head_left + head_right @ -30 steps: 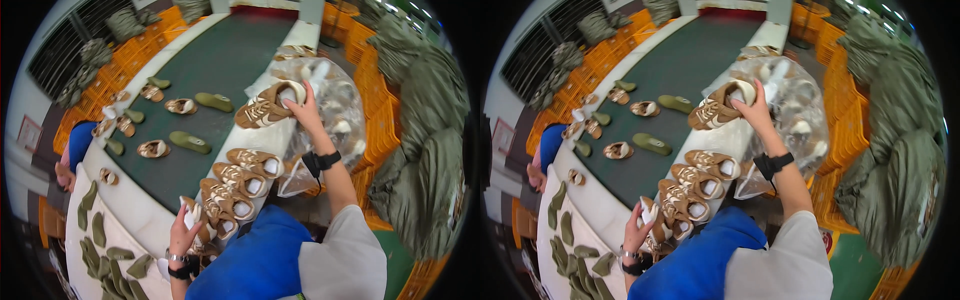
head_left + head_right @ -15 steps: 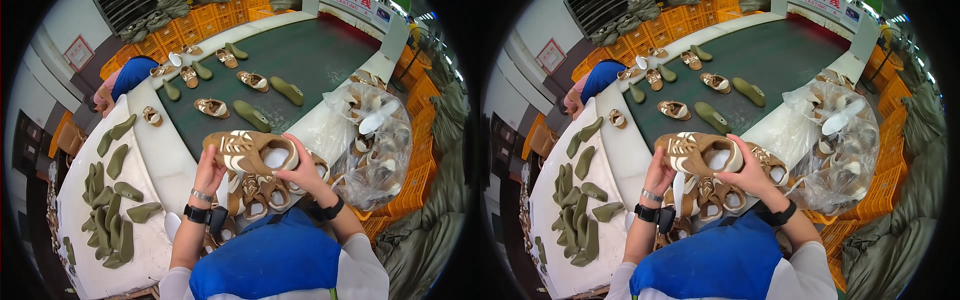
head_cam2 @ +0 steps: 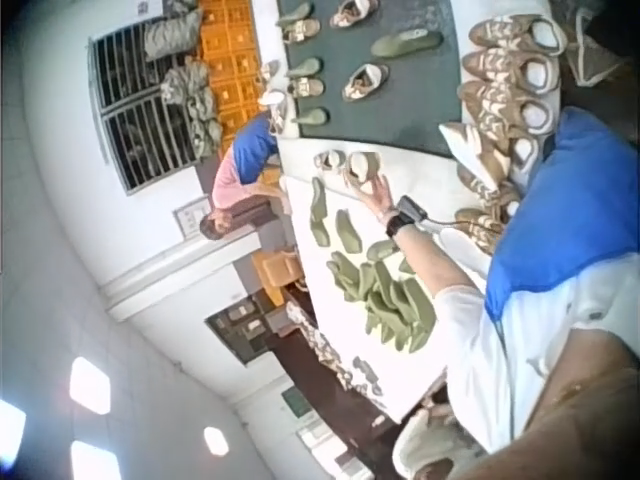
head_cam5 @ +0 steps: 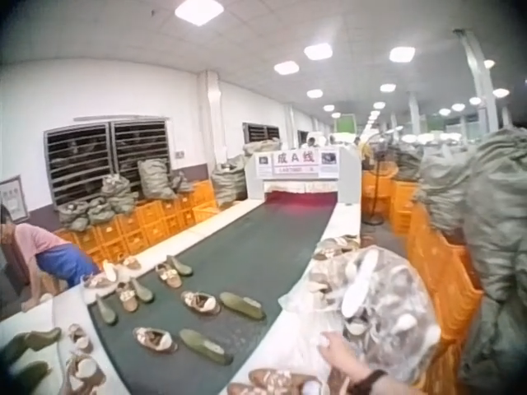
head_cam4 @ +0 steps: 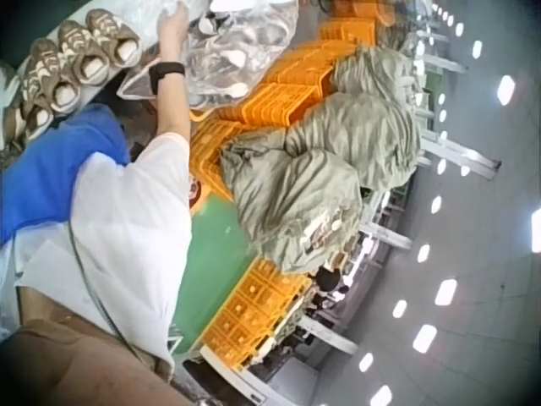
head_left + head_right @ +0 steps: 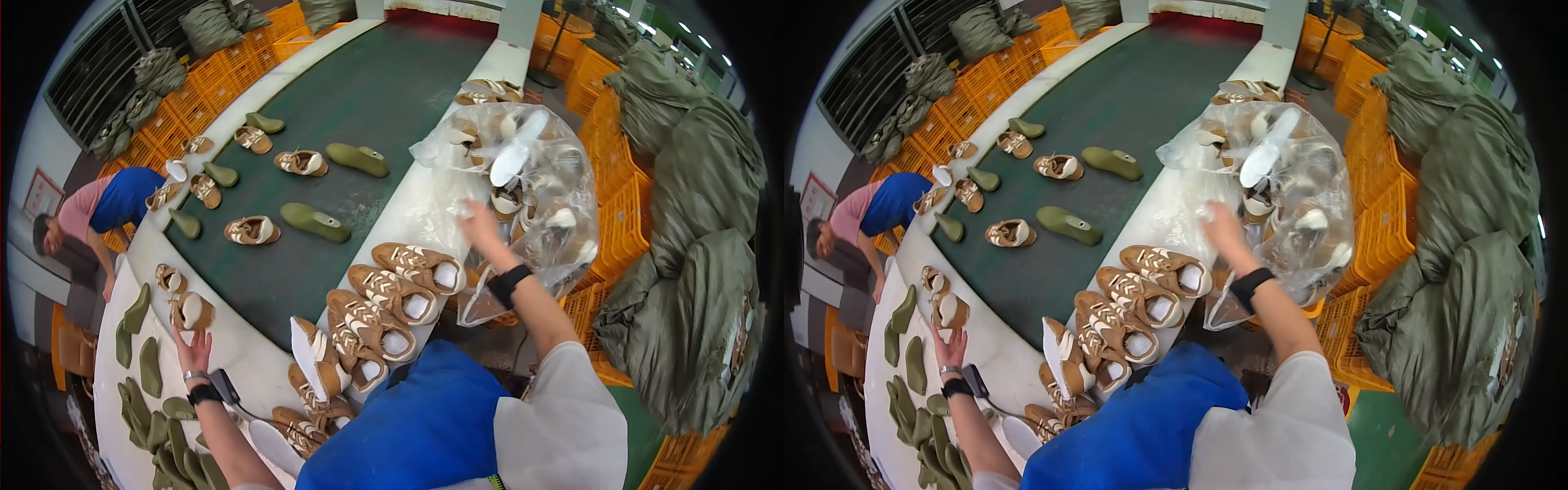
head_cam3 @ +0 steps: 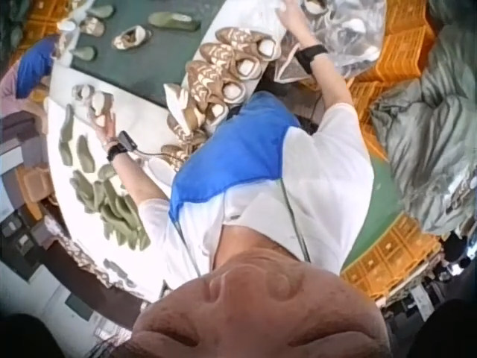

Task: The recorder is seen inspecting, handling, and organizing shoe components and partially assembled shoes on a factory production line.

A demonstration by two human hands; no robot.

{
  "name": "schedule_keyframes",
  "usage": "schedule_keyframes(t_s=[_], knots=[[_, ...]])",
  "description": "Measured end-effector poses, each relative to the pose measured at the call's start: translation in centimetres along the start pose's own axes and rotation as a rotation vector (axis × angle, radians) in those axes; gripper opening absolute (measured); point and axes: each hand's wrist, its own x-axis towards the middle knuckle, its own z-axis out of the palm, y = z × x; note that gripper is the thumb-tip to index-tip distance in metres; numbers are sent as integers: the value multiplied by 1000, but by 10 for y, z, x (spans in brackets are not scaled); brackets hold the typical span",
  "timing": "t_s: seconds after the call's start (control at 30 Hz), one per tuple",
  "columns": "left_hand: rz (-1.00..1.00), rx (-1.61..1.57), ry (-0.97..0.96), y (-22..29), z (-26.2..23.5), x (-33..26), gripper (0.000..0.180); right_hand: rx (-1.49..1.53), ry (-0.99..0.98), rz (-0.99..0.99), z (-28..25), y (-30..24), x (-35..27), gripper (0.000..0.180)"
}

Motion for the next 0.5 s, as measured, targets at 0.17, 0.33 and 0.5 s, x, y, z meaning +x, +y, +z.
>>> schedule_keyframes(t_s=[0.17,0.33,0.5], knots=[[44,231,-71,-30,-37,30,36,-361,13,51,-25,124,55,32],[52,668,-491,-87,65,-98,34,-493,-132,198,-34,156,65,34],[-37,693,-666,-119,96,-166,36,148,-444,30,-67,4,41,35]])
